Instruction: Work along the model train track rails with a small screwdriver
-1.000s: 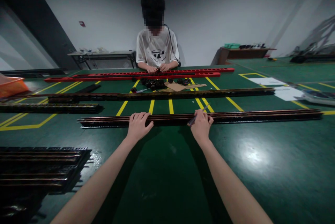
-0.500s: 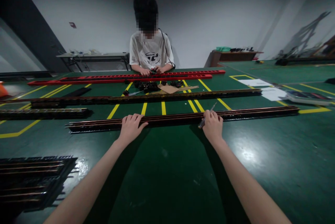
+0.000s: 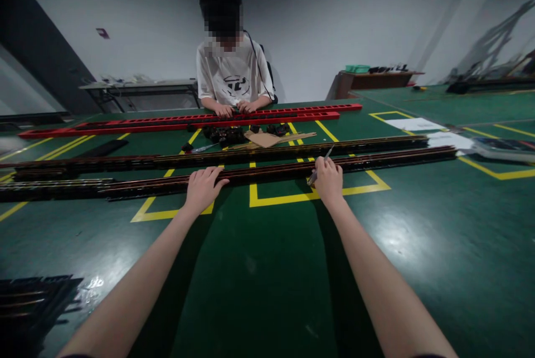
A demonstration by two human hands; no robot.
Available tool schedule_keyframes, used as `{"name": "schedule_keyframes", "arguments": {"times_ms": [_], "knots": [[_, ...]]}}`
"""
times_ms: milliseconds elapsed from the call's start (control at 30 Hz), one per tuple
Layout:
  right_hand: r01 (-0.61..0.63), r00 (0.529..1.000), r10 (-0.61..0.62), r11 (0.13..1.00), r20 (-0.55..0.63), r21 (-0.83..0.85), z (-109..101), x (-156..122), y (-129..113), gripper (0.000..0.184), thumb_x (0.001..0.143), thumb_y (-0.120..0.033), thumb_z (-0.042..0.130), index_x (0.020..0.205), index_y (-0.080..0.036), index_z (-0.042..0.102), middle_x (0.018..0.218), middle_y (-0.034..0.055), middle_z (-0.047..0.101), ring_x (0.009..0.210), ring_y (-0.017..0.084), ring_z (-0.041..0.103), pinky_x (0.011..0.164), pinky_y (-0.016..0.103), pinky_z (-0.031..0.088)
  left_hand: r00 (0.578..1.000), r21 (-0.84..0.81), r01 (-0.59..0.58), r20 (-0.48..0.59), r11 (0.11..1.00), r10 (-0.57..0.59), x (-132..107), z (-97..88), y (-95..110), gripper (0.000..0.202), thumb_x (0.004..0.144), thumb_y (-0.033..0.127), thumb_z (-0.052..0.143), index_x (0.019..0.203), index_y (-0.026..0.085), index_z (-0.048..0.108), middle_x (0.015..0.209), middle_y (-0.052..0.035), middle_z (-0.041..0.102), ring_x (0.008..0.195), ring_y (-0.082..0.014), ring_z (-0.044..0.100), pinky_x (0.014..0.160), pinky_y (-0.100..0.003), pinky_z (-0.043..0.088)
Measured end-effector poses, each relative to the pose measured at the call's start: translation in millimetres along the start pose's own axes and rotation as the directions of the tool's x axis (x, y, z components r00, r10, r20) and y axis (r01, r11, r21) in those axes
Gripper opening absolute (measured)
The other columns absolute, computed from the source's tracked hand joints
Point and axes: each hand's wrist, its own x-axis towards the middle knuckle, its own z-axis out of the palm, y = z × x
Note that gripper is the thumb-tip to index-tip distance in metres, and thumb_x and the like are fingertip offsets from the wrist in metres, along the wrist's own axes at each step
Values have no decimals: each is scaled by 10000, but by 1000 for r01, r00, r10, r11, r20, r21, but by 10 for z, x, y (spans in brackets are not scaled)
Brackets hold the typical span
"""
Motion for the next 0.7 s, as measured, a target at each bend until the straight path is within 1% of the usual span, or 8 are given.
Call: {"name": "schedule_keyframes", "arguments": {"times_ms": [100,200,267,367,433,500,600,700], "knots": [[5,1000,-5,1000,-7,29,68,92,-22,83,842,-149,395,887,-171,462,976,152,625,998,278,527,765,351,324,1000,-22,-4,-5,1000,4,73,56,-42,513,920,488,361,1322,192,479,1358,-82,502,1219,-271,455,1009,-413,334],[1,1000,0,1000,-17,20,93,134,-43,79,828,-162,407,887,-168,460,957,154,616,964,278,533,759,352,334,1000,-34,-8,-22,999,7,111,92,-68,523,923,489,355,1359,212,436,1408,-64,451,1298,-262,383,1042,-420,304],[-21,1000,21,1000,-18,-6,88,143,-54,97,793,-163,434,887,-165,457,900,144,612,931,279,535,745,352,339,1000,-44,-9,-26,999,8,112,89,-63,490,924,480,363,1320,217,481,1390,-59,473,1287,-255,396,1048,-416,296],[-60,998,59,998,-17,-33,75,145,-51,198,725,-191,497,915,-158,455,856,134,603,919,288,532,744,363,351,1000,-59,-8,-2,998,8,103,57,-15,456,918,484,378,1225,203,565,1299,-73,552,1184,-252,481,1003,-405,336],[-101,995,100,994,-27,-38,74,149,-28,246,701,-220,520,929,-156,455,851,131,602,916,294,534,755,377,361,1000,-69,-1,5,998,2,107,41,39,457,910,497,389,1195,198,583,1233,-80,592,1114,-251,518,959,-403,367],[-152,987,151,988,-50,-28,80,156,12,262,700,-249,523,934,-155,453,843,131,597,895,294,540,755,388,372,1000,-81,-15,-2,997,15,128,44,98,442,907,497,399,1181,208,591,1203,-77,607,1091,-245,526,943,-403,376],[-214,974,214,977,-80,3,100,169,79,277,689,-263,529,933,-160,448,842,134,583,854,287,548,740,390,394,999,-102,-42,-15,994,40,186,86,159,430,904,499,407,1175,225,595,1220,-73,599,1120,-243,515,955,-409,373],[-192,978,194,981,-83,30,142,187,138,252,701,-251,518,926,-167,440,850,137,569,847,278,548,771,402,409,999,-108,-40,-20,993,38,251,147,168,438,905,504,401,1191,233,591,1300,-67,554,1224,-245,457,1012,-411,343]]}}
